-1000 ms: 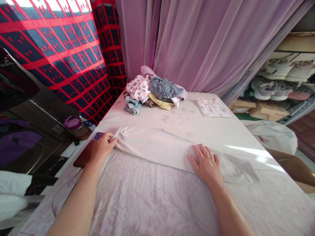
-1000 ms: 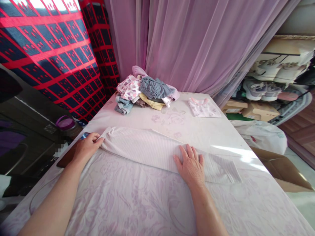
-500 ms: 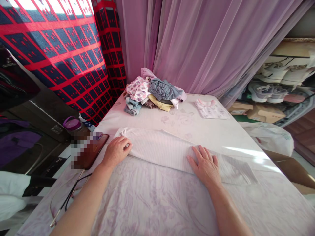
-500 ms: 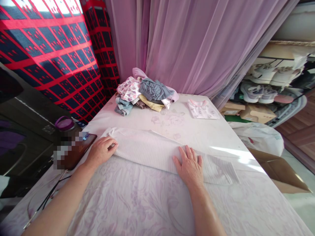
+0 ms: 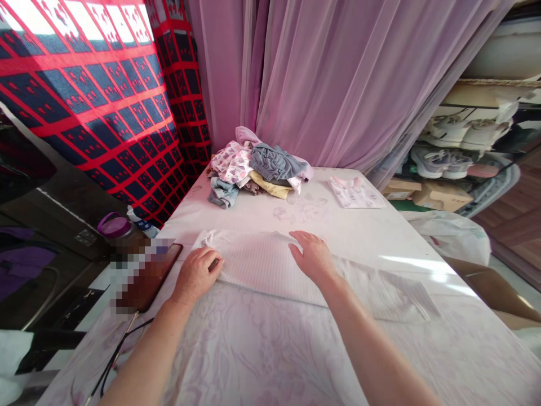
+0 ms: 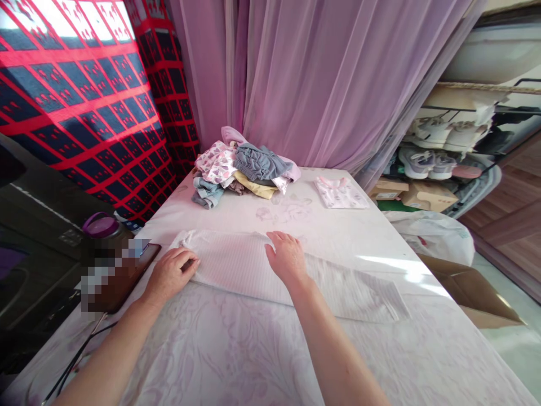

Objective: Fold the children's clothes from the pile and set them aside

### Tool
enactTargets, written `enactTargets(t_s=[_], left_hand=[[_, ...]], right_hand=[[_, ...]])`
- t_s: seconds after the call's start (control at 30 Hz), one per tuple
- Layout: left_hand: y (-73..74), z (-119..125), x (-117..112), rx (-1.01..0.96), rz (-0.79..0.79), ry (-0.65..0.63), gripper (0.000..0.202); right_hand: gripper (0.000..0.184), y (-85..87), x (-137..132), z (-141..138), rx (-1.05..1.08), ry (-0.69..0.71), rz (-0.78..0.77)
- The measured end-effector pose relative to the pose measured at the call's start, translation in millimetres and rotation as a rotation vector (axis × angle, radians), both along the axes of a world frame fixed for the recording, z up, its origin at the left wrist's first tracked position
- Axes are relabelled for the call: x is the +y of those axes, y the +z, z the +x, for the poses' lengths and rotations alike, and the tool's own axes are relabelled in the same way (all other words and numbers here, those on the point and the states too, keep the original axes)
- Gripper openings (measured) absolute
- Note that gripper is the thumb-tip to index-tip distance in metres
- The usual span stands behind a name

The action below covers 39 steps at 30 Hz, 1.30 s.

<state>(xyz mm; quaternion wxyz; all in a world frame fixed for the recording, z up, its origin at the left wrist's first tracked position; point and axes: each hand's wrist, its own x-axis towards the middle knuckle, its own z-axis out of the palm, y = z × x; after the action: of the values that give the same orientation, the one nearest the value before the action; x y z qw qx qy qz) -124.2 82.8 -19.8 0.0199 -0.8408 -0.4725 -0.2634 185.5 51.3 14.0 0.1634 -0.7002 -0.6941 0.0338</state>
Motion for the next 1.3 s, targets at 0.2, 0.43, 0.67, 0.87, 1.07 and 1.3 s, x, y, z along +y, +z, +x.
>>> enactTargets(t_s=[0.2,0.43,0.67,0.87,1.07,1.3], left_hand=[[-3.7,-1,0,-0.010,0.015,-0.027,0.008],[-4.1,0,-1,-0.048,-0.002,-0.027,0.008],[-4.9,0,-1,-0.097,-0.008,0.002,0.009],[-1.6,1,-1,-0.144,0.024,0.049,0.009],[-2.1,1,-2,-0.139,-0.010,0.047,0.011],[-1.3,2,-5,-0.132,-0.070,0.036,0.010]], right_hand=[[0.035,-7.9,54,-18,0.045,0.079,-0.149],[0.022,-13.9,70,-18,0.053,0.044,-0.192],[0.020,-19.3,66,-25,0.099,-0.095,-0.162],[0.032,-3.5,71,-47,0.152,0.020,-0.086],[0.027,-1.7,91,-101,0.094,0.283,-0.127],[0.027,-12.1,99,-116,-0.015,0.315,-0.139]])
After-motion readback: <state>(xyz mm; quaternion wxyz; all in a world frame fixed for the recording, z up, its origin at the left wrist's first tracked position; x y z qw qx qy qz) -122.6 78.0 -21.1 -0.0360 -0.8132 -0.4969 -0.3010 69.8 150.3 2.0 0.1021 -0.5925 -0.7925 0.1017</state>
